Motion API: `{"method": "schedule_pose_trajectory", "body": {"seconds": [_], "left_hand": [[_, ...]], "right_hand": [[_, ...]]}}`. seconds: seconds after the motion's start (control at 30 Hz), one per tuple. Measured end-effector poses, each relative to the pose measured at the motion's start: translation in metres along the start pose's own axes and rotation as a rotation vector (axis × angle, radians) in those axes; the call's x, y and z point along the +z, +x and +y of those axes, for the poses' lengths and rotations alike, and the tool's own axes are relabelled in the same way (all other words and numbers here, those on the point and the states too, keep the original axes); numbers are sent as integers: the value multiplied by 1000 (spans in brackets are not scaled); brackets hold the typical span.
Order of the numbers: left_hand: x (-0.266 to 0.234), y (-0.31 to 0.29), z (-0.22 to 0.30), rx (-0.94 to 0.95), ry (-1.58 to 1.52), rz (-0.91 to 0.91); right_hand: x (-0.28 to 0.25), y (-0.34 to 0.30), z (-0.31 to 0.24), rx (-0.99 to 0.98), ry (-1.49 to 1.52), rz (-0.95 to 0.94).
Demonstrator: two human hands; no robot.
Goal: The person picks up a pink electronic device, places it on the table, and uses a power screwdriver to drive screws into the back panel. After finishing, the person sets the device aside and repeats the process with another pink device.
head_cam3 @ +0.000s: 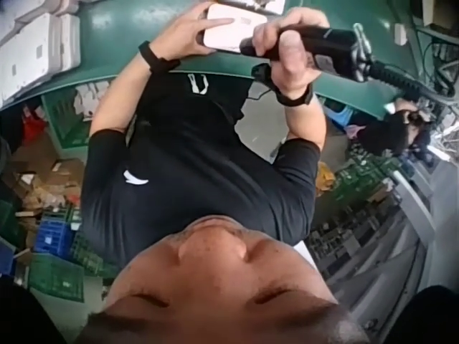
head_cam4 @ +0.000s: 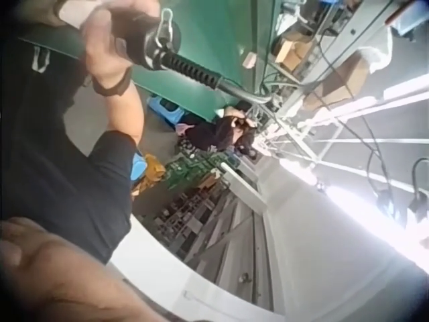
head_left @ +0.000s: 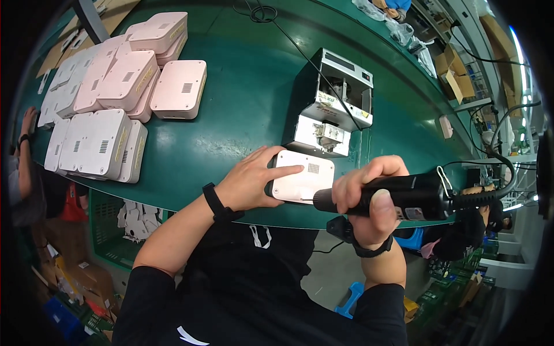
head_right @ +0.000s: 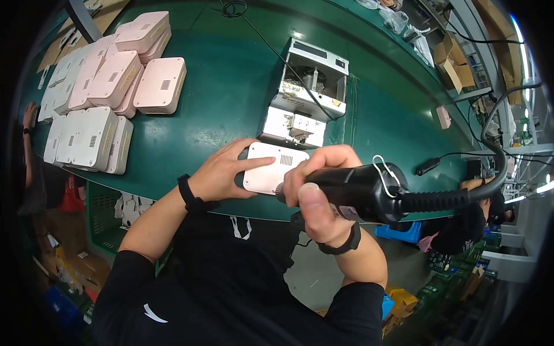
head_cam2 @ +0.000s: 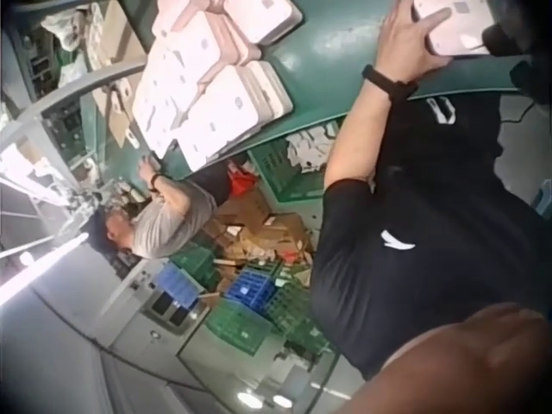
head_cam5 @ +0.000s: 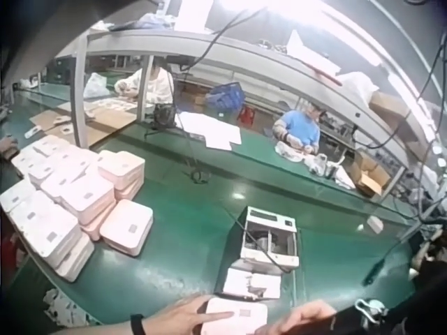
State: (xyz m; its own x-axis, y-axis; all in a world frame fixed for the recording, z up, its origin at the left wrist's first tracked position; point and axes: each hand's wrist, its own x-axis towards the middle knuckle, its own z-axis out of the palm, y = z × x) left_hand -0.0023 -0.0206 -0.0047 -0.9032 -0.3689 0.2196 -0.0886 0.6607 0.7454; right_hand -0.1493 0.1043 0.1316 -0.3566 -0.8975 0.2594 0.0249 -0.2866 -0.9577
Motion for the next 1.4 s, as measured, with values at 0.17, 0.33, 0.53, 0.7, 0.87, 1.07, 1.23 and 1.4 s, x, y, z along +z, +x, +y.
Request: {"method": "schedule_pose_trajectory", "body": {"seconds": [0.17, 0.33, 0.53, 0.7, 0.87, 1.07, 1.23, 1.4], "left_hand": [[3, -1, -4, 1, -8, -5], [2, -1, -7, -6, -19, -4], [1, 0, -7, 8, -19, 5], [0, 0, -6, -3, -19, 4], [2, 4, 2, -7, -41, -37], [3, 7, 4, 5, -61, -20], [7, 4, 0, -15, -39, -28], [8, 4, -4, 10, -33, 6]], "right_hand": [[5, -8, 10, 40, -41, -11], [7, -9, 13, 63, -98, -35], [6, -7, 15, 72, -87, -48], [0, 8, 4, -24, -10, -5], [-25, 52, -1, -272, 38, 163], [-31, 79, 17, -209, -176, 281], [-17, 47, 10, -83, -45, 193], [18, 23, 5, -60, 84, -30]]}}
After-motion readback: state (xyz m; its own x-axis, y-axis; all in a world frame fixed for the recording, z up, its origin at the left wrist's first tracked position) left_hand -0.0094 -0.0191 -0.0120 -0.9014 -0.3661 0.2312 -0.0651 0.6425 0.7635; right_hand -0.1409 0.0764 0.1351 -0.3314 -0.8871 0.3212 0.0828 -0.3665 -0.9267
